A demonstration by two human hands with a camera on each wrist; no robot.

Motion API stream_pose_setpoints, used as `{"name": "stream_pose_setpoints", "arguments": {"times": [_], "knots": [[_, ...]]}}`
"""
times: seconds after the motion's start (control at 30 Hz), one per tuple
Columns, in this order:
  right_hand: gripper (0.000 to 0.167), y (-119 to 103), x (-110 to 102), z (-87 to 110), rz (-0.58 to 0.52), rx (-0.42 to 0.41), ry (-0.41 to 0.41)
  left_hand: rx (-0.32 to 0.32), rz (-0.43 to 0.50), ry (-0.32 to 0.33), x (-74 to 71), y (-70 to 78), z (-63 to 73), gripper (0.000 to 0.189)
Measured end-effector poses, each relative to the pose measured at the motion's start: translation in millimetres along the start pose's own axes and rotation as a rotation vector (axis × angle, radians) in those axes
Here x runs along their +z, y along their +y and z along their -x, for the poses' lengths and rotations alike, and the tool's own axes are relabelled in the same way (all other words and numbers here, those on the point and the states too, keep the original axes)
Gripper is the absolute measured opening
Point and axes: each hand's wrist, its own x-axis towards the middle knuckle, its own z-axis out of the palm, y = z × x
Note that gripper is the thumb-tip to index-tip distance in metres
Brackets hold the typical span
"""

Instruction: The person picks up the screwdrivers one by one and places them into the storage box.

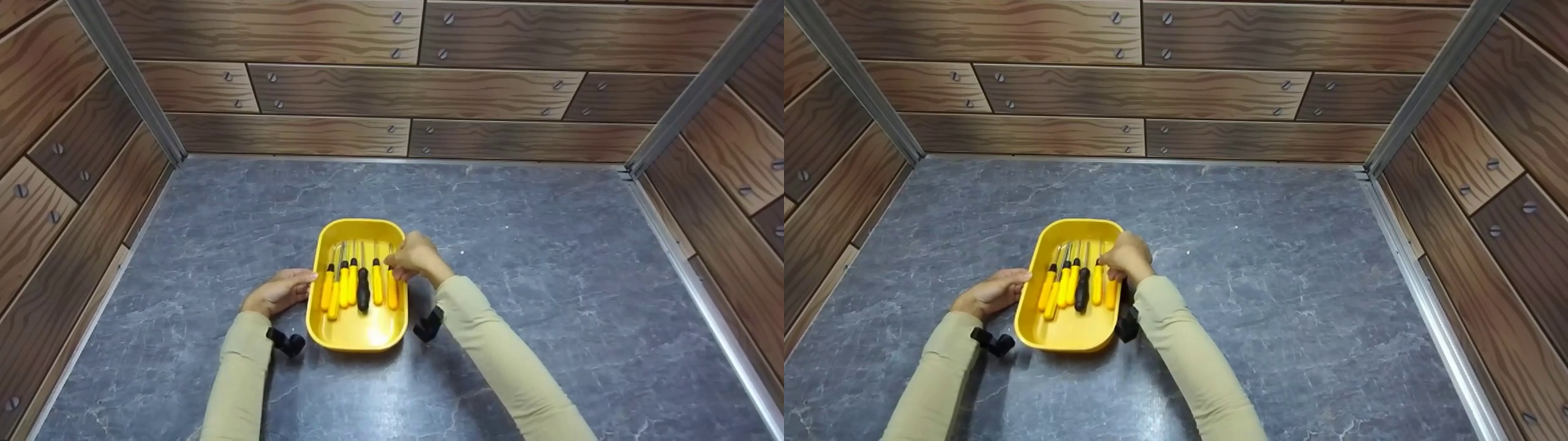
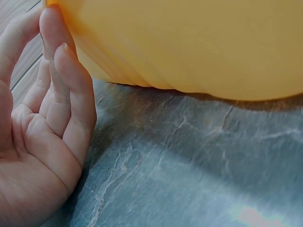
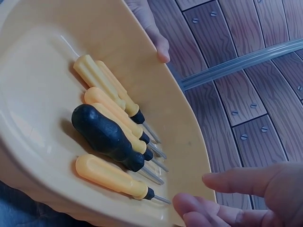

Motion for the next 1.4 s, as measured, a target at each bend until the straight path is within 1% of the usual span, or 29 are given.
{"name": "stream_pose_setpoints", "arguments": {"times": [0.2, 0.4, 0.47, 0.63, 0.8, 0.93, 1.03, 1.23, 1.4], "knots": [[0.018, 2.1, -4.5, 1.7, -0.013, -0.020, -0.020, -0.006, 0.005, 0.007, -0.2, 1.6, -0.8, 0.016], [0.015, 6.1, -12.8, 3.5, -0.078, -0.016, -0.043, -0.003, 0.007, 0.004, 0.4, 2.1, 0.0, 0.018], [0.014, 7.9, -15.3, 3.5, -0.080, -0.019, -0.041, 0.000, 0.002, 0.001, 0.4, 1.9, 0.4, 0.019], [0.020, 11.5, -19.1, 2.0, -0.058, -0.024, -0.048, 0.004, -0.006, 0.005, 0.1, 1.6, 1.0, 0.018], [0.014, 14.1, -21.1, 1.1, -0.057, -0.017, -0.040, 0.001, 0.000, 0.001, 0.2, 1.1, 0.8, 0.018], [0.024, 16.4, -24.0, 1.4, -0.072, -0.016, -0.043, -0.001, 0.007, 0.000, 0.0, 1.3, 0.5, 0.018], [0.027, 19.1, -26.5, 0.6, -0.084, -0.013, -0.044, 0.001, 0.011, 0.000, -0.1, 1.3, 0.7, 0.017], [0.022, 27.8, -29.9, -2.3, -0.127, -0.022, -0.057, 0.003, 0.018, 0.017, 0.3, 1.1, 0.7, 0.011], [0.019, 32.6, -31.7, -2.9, -0.158, -0.008, -0.062, 0.002, 0.010, 0.018, 0.1, 1.0, 0.0, 0.010]]}}
